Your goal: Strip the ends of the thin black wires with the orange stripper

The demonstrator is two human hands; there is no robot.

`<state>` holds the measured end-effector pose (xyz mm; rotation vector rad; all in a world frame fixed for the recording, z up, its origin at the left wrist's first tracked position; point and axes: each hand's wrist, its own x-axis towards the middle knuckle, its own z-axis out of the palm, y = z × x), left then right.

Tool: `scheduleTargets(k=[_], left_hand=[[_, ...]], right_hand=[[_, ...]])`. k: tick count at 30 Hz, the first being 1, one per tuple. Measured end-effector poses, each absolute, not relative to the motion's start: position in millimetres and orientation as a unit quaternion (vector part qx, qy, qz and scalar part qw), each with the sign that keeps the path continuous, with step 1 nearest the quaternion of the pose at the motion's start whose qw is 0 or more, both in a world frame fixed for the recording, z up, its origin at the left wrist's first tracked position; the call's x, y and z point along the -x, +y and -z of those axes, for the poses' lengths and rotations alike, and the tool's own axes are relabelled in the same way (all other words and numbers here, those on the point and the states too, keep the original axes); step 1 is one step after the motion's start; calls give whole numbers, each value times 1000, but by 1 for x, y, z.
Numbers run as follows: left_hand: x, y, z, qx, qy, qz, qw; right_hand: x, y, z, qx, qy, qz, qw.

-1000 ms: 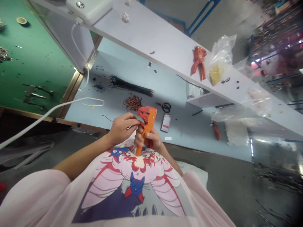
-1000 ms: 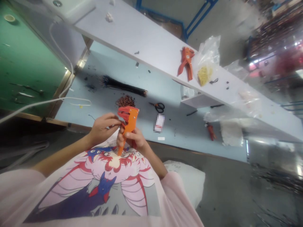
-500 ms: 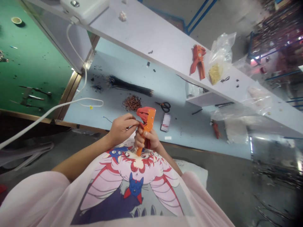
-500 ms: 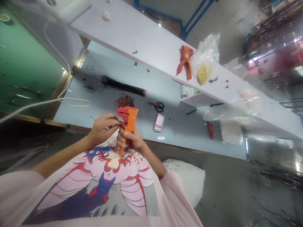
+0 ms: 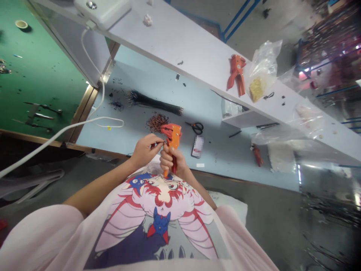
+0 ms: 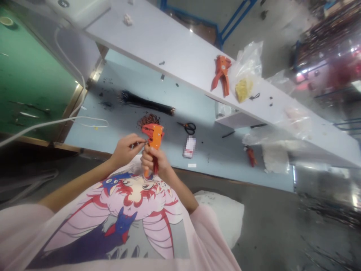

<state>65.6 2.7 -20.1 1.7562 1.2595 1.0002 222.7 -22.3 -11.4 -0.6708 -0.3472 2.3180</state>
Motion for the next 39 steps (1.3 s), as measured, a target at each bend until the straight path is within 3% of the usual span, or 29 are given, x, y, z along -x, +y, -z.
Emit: scheduleTargets(k=[5,8,10,16,21,30,39], left_hand=[[-51,28,87,-594,645,-261,404],[-34,36,123,-578,702,-181,376],[-22,36,140,-568,720,-155,368],[-4,20,168,-549,731,-66,401],[-21,9,175,-559,698,-30,446],[-35,7,173,-473,723,-99,494],[-34,6,111,-398,678,-281,550]], right_hand=[[-229,2,31,400,-241,-815,342],[-237,10,60,603,-452,-628,193],[-246,10,83,661,-500,-547,118],[-273,-15,125,728,-561,-391,-35],[-280,-34,138,735,-587,-324,-100],[-287,-23,147,711,-589,-380,-54],[-254,-11,106,589,-520,-597,160]])
